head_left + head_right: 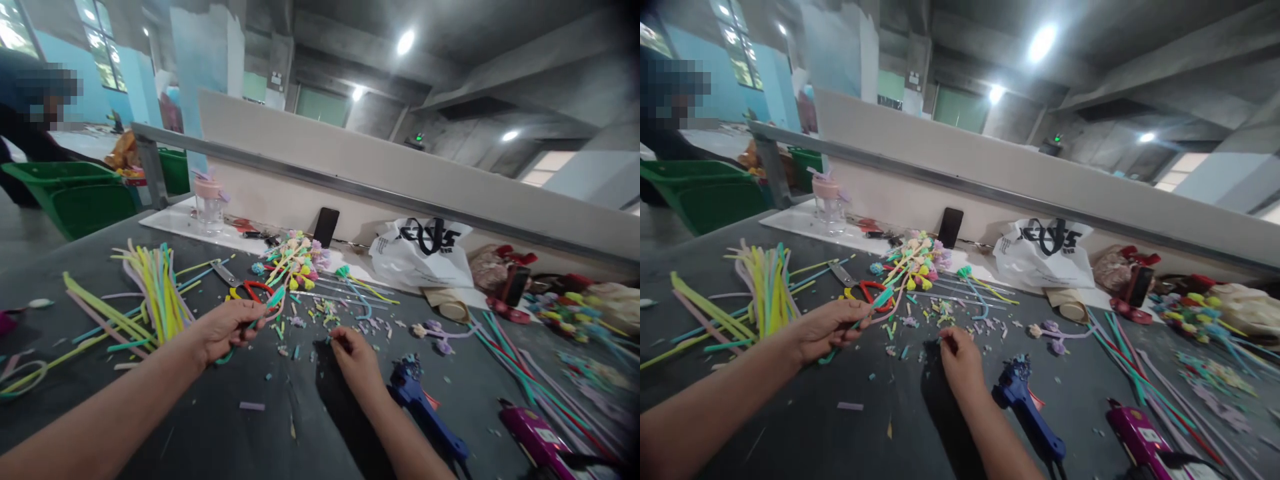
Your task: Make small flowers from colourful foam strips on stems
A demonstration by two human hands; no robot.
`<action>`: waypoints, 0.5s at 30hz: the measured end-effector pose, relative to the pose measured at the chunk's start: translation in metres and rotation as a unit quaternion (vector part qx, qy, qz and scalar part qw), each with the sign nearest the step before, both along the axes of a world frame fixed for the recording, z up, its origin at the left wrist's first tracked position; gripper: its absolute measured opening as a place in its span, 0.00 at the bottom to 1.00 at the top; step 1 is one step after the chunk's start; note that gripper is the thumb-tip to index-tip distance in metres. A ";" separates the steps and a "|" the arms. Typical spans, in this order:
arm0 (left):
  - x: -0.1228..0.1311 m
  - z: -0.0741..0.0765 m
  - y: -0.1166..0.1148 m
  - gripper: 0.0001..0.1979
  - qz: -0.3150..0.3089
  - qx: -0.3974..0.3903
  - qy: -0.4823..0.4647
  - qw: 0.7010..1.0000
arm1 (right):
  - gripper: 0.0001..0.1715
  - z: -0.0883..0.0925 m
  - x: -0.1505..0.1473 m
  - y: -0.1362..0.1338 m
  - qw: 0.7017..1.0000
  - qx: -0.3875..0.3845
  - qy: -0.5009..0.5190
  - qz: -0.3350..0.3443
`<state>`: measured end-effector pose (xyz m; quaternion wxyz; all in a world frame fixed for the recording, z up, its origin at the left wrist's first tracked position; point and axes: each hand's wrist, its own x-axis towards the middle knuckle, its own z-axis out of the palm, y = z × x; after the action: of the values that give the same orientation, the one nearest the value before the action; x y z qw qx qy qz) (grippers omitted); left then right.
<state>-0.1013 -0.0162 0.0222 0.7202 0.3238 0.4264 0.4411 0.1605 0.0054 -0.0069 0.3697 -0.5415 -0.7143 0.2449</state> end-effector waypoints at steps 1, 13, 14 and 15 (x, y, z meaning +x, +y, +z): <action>0.000 -0.004 0.000 0.11 -0.004 0.003 -0.013 1.000 | 0.07 0.004 -0.005 0.000 1.000 0.006 -0.028 0.009; -0.004 -0.018 -0.005 0.12 -0.020 0.053 -0.121 0.991 | 0.16 0.014 -0.101 0.097 0.956 -0.047 -0.282 0.068; -0.004 -0.019 -0.005 0.12 -0.021 0.054 -0.124 0.991 | 0.17 0.012 -0.104 0.100 0.953 -0.043 -0.292 0.069; -0.004 -0.019 -0.005 0.11 -0.019 0.055 -0.127 0.990 | 0.16 0.011 -0.106 0.102 0.951 -0.037 -0.299 0.068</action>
<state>-0.1051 -0.0210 0.0029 0.7577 0.3123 0.3004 0.4879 0.0550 0.1072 0.0045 0.1017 -0.5535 -0.8174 0.1230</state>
